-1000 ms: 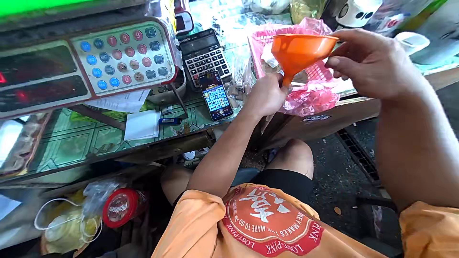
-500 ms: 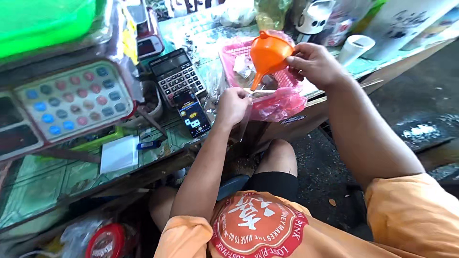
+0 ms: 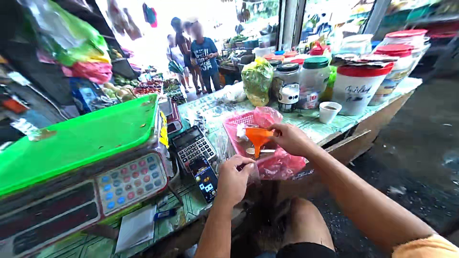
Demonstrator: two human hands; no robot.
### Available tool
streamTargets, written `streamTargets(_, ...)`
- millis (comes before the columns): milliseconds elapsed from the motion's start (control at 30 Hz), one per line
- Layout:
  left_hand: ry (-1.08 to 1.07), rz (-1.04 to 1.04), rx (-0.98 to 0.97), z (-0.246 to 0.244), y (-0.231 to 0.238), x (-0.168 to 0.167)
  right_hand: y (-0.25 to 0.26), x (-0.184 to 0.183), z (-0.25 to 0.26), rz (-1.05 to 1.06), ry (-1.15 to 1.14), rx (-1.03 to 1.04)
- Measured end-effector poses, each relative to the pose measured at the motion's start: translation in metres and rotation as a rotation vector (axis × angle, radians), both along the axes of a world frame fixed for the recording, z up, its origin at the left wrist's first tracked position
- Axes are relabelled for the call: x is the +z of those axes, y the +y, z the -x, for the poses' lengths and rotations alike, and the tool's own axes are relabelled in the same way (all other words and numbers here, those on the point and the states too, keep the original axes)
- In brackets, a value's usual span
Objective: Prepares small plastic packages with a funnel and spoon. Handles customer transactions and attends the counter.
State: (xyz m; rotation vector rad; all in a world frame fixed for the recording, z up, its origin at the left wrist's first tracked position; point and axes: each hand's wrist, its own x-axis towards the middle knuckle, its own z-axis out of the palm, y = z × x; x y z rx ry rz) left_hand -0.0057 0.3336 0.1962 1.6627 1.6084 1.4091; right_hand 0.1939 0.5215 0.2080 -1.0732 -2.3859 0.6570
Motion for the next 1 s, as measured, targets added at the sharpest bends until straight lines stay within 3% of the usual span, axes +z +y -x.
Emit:
streamTargets(133, 0.105, -0.125, -0.022, 0.002, -0.025, 0.013, -0.066, -0.012, 0.005, 0.253, 0.171, 0.553)
streamTargets(333, 0.068, -0.259, 0.017, 0.021, -0.071, 0.008, -0.136, -0.09, 0.055, 0.366, 0.136, 0.794)
streamTargets(567, 0.004, -0.292, 0.138, 0.046, -0.126, -0.011, -0.175, -0.132, 0.078, 0.415, 0.004, 0.847)
streamTargets(767, 0.025, -0.325, 0.225, 0.043, -0.136, -0.014, -0.183, -0.157, 0.08, 0.439, 0.031, 0.827)
streamTargets(1000, 0.03, -0.367, 0.214, 0.043, -0.13, -0.002, -0.178, -0.171, 0.067, 0.696, 0.361, 0.756)
